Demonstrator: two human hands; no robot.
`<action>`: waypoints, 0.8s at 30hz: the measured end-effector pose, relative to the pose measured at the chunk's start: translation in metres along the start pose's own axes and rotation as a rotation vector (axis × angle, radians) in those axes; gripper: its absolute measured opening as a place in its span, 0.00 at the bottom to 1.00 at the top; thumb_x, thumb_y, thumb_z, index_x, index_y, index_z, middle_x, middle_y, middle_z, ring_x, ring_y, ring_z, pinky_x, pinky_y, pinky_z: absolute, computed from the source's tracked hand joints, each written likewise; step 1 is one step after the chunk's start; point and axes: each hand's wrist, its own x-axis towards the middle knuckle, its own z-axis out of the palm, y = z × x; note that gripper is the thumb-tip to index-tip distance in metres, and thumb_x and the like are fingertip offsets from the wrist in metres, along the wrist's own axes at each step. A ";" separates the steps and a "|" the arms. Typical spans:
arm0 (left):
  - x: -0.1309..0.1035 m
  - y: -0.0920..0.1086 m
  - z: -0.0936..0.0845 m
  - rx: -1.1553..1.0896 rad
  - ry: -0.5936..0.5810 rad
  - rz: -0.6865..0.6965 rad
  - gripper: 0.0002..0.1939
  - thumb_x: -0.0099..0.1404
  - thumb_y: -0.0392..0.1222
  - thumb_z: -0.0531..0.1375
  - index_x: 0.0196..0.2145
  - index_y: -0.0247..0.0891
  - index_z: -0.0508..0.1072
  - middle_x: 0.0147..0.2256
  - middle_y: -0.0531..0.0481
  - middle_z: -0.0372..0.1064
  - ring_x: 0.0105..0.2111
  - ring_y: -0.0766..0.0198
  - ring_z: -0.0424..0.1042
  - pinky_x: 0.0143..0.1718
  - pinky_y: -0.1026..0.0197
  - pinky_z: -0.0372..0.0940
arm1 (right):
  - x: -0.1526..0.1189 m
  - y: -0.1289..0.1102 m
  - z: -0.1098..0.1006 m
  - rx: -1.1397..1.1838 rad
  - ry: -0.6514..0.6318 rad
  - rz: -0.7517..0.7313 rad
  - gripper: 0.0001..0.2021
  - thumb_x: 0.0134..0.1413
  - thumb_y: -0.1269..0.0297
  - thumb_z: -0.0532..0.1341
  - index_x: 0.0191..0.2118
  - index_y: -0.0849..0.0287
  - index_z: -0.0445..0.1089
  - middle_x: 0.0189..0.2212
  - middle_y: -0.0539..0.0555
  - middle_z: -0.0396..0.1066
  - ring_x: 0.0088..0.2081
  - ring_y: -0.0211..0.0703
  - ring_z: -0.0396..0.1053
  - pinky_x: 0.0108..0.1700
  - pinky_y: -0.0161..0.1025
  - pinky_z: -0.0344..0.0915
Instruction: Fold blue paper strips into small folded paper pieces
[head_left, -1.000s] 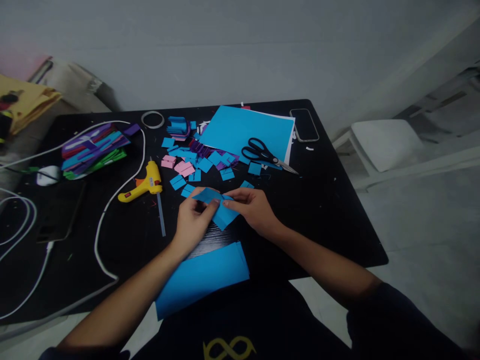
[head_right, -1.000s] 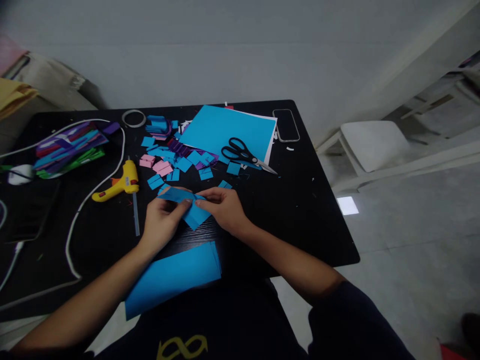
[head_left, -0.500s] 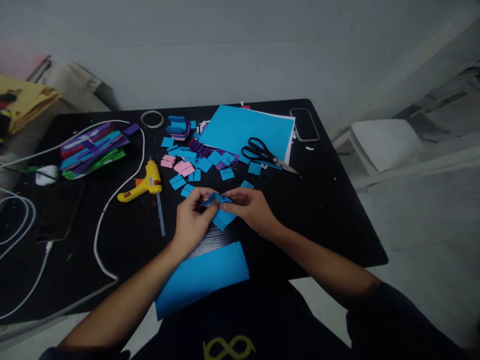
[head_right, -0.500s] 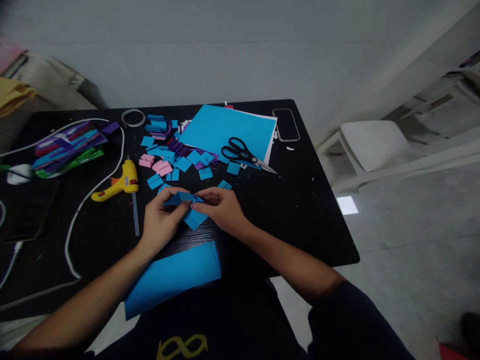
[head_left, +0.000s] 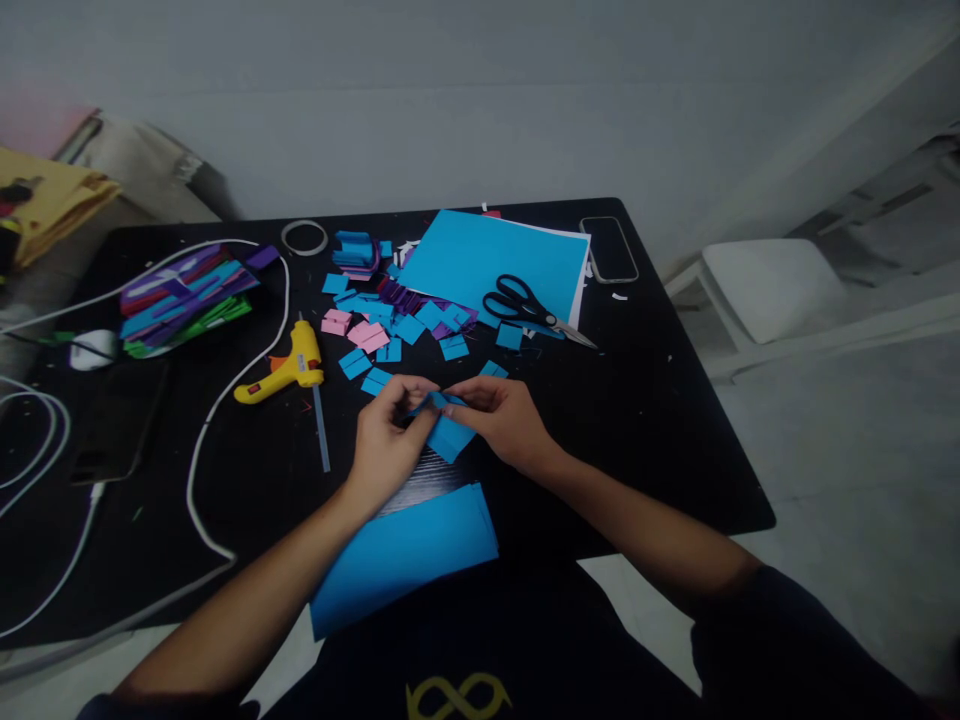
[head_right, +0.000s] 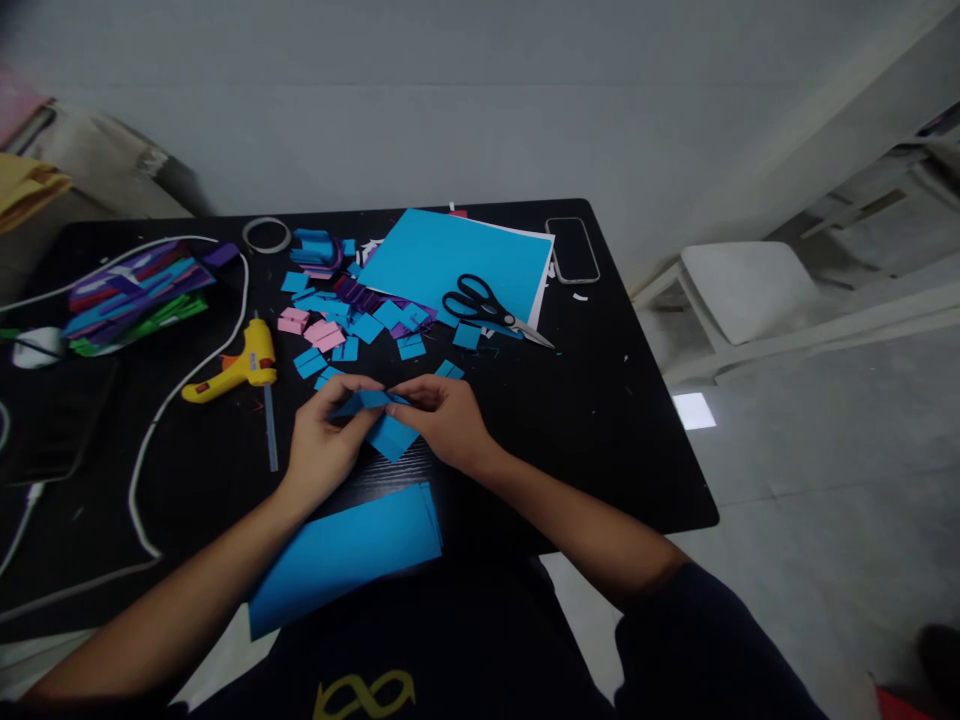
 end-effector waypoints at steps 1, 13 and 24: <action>0.000 0.000 0.000 -0.001 -0.001 0.006 0.07 0.64 0.39 0.65 0.41 0.39 0.77 0.34 0.52 0.78 0.35 0.62 0.77 0.38 0.62 0.71 | 0.000 0.000 0.000 -0.015 0.005 -0.011 0.14 0.43 0.58 0.77 0.37 0.58 0.82 0.34 0.53 0.83 0.39 0.49 0.82 0.45 0.45 0.78; 0.001 0.001 0.001 -0.076 -0.002 -0.049 0.11 0.64 0.42 0.66 0.45 0.39 0.75 0.38 0.50 0.76 0.39 0.61 0.76 0.39 0.61 0.70 | 0.000 -0.005 0.000 0.042 0.039 0.048 0.15 0.39 0.59 0.78 0.35 0.57 0.82 0.32 0.52 0.82 0.36 0.46 0.80 0.42 0.43 0.76; 0.001 -0.002 -0.003 0.031 -0.176 -0.164 0.13 0.68 0.50 0.61 0.33 0.38 0.73 0.25 0.55 0.65 0.25 0.65 0.65 0.27 0.62 0.57 | 0.003 -0.006 -0.004 0.173 0.052 0.160 0.14 0.35 0.62 0.79 0.32 0.56 0.82 0.30 0.50 0.81 0.34 0.42 0.77 0.42 0.40 0.72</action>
